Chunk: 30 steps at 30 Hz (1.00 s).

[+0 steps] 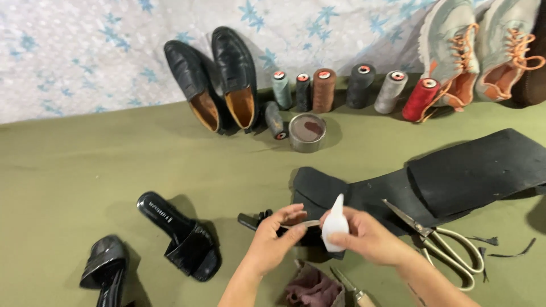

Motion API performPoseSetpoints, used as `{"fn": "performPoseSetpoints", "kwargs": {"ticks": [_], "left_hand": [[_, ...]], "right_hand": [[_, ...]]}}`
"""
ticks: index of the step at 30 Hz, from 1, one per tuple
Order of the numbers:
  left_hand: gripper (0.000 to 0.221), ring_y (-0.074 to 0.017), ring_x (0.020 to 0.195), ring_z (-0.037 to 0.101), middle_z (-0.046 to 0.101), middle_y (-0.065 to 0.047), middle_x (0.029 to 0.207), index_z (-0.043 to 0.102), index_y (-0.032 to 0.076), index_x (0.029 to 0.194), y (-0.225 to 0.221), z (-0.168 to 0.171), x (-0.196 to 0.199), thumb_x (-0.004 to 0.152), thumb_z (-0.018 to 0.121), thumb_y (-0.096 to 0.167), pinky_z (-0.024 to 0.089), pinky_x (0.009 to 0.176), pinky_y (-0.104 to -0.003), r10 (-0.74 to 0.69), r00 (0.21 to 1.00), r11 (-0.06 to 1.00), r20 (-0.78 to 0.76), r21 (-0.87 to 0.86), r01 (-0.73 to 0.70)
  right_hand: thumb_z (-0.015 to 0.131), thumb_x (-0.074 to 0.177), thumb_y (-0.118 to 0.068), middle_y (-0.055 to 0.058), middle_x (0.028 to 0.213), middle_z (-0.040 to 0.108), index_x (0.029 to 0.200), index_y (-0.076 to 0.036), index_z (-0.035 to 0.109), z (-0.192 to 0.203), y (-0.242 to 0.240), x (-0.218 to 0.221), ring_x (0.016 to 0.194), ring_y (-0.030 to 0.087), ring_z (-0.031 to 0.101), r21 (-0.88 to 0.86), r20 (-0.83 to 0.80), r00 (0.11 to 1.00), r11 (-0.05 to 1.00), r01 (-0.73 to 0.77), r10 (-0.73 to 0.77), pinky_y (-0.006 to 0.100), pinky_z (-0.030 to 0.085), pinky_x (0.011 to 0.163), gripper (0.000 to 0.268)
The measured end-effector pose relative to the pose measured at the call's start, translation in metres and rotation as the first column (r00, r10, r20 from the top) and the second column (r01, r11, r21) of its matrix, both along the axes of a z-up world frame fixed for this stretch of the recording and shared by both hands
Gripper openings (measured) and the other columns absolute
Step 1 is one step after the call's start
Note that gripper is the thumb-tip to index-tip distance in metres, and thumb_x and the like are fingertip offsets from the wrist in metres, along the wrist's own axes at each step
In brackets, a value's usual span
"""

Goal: Applying adhesive to a sandal heel and trimming the attached material with scissors to fit.

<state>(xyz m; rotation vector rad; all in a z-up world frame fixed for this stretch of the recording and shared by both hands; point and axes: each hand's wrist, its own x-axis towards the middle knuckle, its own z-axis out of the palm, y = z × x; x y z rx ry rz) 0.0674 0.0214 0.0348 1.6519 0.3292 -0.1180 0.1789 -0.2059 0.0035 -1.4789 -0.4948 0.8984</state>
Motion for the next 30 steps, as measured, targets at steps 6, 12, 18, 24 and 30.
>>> {"fn": "performPoseSetpoints", "kwargs": {"ticks": [6,12,18,24,30], "left_hand": [[0.055,-0.0107,0.12,0.059,0.072,0.005,0.124,0.068,0.022,0.135,0.006,-0.014,-0.02,0.086,0.07,0.048,0.039,0.109,-0.036,-0.054,0.986,0.984,0.155,0.177,0.026],[0.045,-0.0117,0.133,0.059,0.071,0.005,0.135,0.068,0.024,0.132,-0.002,0.006,-0.026,0.091,0.068,0.041,0.007,0.126,-0.047,-0.158,0.96,0.97,0.232,0.218,0.107],[0.008,-0.0086,0.094,0.071,0.079,0.009,0.102,0.079,0.022,0.092,0.0,-0.017,-0.012,0.09,0.077,0.029,0.014,0.126,-0.05,-0.013,0.951,0.988,0.309,0.15,-0.035],[0.009,-0.0136,0.082,0.07,0.08,-0.007,0.089,0.081,0.007,0.096,0.012,0.012,-0.015,0.09,0.075,0.004,0.059,0.079,-0.028,0.46,0.855,0.88,0.238,-0.249,-0.404],[0.029,-0.0167,0.096,0.071,0.08,0.004,0.102,0.079,0.019,0.109,0.068,-0.037,-0.008,0.097,0.061,0.039,0.031,0.114,-0.05,0.224,0.878,0.503,0.424,0.721,-0.476]], "right_hand": [[0.075,0.086,-0.03,0.001,0.095,0.074,0.124,-0.012,0.074,0.007,0.019,-0.031,0.08,0.013,0.064,-0.21,0.126,0.991,0.975,0.068,-0.042,0.029,0.054,0.072,0.042],[0.076,0.087,-0.035,-0.007,0.087,0.072,0.135,-0.017,0.071,0.013,0.024,-0.053,0.071,0.009,0.057,-0.375,0.211,0.972,0.927,-0.017,0.103,0.026,0.048,0.066,0.051],[0.073,0.087,-0.042,-0.006,0.088,0.071,0.129,-0.018,0.07,-0.005,0.021,-0.058,0.069,0.009,0.057,-0.397,0.295,0.947,0.918,0.004,0.124,0.026,0.048,0.064,0.049],[0.07,0.09,-0.024,0.001,0.106,0.073,0.136,-0.017,0.068,-0.002,0.008,-0.061,0.088,0.013,0.068,-0.397,0.154,0.983,0.904,0.159,-0.105,0.027,0.061,0.078,0.047],[0.069,0.089,-0.031,0.002,0.117,0.072,0.141,-0.019,0.054,0.009,-0.016,-0.056,0.099,0.015,0.068,-0.417,0.228,0.948,0.858,0.299,-0.22,0.032,0.058,0.088,0.057]]}}
